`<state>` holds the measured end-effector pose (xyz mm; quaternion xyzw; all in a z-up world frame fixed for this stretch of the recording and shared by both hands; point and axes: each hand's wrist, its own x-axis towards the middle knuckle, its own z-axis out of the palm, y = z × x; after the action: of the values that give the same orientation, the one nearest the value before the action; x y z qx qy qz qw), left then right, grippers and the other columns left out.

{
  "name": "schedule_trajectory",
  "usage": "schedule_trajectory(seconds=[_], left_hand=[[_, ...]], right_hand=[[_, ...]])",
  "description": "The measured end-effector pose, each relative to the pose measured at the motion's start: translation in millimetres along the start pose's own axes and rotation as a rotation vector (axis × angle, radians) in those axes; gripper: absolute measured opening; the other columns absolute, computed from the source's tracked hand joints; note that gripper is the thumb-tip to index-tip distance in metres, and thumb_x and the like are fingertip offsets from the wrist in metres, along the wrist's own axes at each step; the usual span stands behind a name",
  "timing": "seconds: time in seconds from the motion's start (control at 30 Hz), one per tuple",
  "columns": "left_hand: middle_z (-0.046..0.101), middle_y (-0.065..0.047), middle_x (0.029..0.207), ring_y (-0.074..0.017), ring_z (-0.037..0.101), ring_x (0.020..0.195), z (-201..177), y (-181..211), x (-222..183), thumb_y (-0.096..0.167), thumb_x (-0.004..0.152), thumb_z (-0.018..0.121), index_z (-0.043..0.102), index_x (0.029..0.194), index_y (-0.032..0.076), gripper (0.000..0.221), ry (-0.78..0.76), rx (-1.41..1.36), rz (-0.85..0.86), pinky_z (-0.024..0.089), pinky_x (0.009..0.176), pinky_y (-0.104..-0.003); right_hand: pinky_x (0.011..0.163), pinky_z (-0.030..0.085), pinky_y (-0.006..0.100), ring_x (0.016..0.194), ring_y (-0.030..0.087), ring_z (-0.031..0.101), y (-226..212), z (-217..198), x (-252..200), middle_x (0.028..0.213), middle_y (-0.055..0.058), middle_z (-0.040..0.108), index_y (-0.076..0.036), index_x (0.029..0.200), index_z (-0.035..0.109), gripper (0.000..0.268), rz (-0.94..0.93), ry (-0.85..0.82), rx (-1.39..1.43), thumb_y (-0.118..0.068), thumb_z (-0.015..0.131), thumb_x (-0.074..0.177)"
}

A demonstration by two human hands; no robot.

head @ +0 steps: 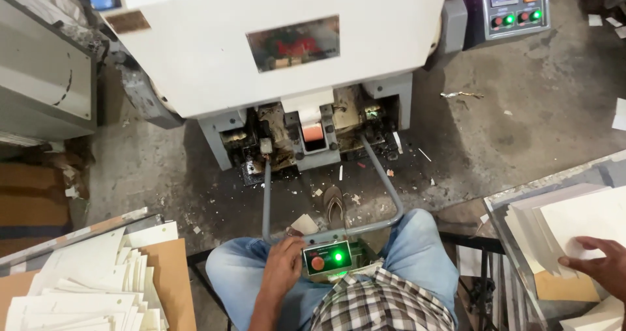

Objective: Manually feeding sheets of paper into a printing or die-cutting machine for processing.

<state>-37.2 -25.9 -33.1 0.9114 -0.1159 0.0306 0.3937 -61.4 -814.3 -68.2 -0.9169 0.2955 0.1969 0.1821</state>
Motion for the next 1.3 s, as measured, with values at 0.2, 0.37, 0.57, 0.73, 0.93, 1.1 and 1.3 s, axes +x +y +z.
schedule_trajectory(seconds=[0.2, 0.37, 0.57, 0.73, 0.93, 1.1, 1.3], left_hand=[[0.071, -0.008, 0.113, -0.0317, 0.063, 0.105, -21.8, 17.9, 58.8, 0.000, 0.081, 0.065, 0.072, 0.099, 0.008, 0.021, -0.082, 0.059, 0.121, 0.047, 0.086, -0.044], [0.069, -0.009, 0.112, -0.0299, 0.062, 0.107, -50.7, 67.0, 156.6, 0.005, 0.084, 0.067, 0.071, 0.102, 0.007, 0.019, 0.017, 0.169, 0.349, 0.045, 0.094, -0.045], [0.067, -0.006, 0.119, -0.0281, 0.056, 0.115, 6.9, 54.0, 231.0, 0.016, 0.088, 0.072, 0.070, 0.113, 0.008, 0.027, 0.130, 0.208, 0.271, 0.042, 0.099, -0.047], [0.057, -0.012, 0.137, -0.0359, 0.046, 0.125, 62.9, 15.2, 232.3, 0.031, 0.068, 0.081, 0.063, 0.128, 0.007, 0.067, -0.039, 0.365, -0.026, 0.037, 0.098, -0.058], [0.063, -0.010, 0.131, -0.0292, 0.056, 0.122, 77.2, -15.3, 202.4, 0.014, 0.089, 0.066, 0.064, 0.124, 0.007, 0.036, -0.076, 0.671, 0.467, 0.043, 0.101, -0.048], [0.070, -0.012, 0.120, -0.0284, 0.064, 0.116, 27.5, 7.3, 222.1, 0.009, 0.088, 0.064, 0.066, 0.115, 0.004, 0.028, 0.007, 0.549, 0.451, 0.046, 0.099, -0.046], [0.070, -0.016, 0.124, -0.0309, 0.063, 0.121, -101.2, 27.6, 196.2, 0.007, 0.084, 0.063, 0.068, 0.117, 0.002, 0.034, 0.116, 0.624, 0.553, 0.046, 0.104, -0.050]], right_hand=[[0.085, 0.067, 0.054, 0.092, 0.050, 0.084, 28.0, 16.1, 9.1, 0.101, 0.039, 0.080, 0.011, 0.149, 0.051, 0.085, 0.111, -0.090, 0.251, -0.028, 0.087, 0.083], [0.083, 0.062, 0.051, 0.094, 0.041, 0.077, 2.0, 25.7, -3.7, 0.109, 0.027, 0.076, -0.005, 0.148, 0.059, 0.066, 0.103, 0.017, -0.030, -0.024, 0.074, 0.087], [0.094, 0.055, 0.049, 0.104, 0.037, 0.073, -87.5, 20.3, -90.5, 0.126, 0.014, 0.074, -0.022, 0.134, 0.072, 0.044, 0.042, 0.449, -0.469, -0.032, 0.053, 0.096], [0.090, 0.057, 0.047, 0.097, 0.034, 0.075, -10.5, 25.5, -52.2, 0.115, 0.012, 0.077, -0.018, 0.118, 0.076, 0.028, -0.029, 0.572, -0.502, -0.028, 0.050, 0.113], [0.082, 0.057, 0.044, 0.089, 0.040, 0.072, -53.8, 0.4, -38.8, 0.100, 0.026, 0.073, 0.000, 0.121, 0.071, 0.021, -0.172, 0.673, 0.068, -0.010, 0.053, 0.117], [0.091, 0.052, 0.042, 0.092, 0.033, 0.061, -210.3, 10.1, -35.9, 0.099, 0.020, 0.066, 0.001, 0.111, 0.066, 0.031, -0.676, 0.642, 0.231, -0.020, 0.045, 0.119], [0.113, 0.044, 0.047, 0.132, 0.039, 0.055, -412.9, 92.0, -86.2, 0.138, 0.019, 0.062, -0.005, 0.134, 0.062, 0.047, -1.048, 0.411, 0.125, 0.000, 0.053, 0.088]])
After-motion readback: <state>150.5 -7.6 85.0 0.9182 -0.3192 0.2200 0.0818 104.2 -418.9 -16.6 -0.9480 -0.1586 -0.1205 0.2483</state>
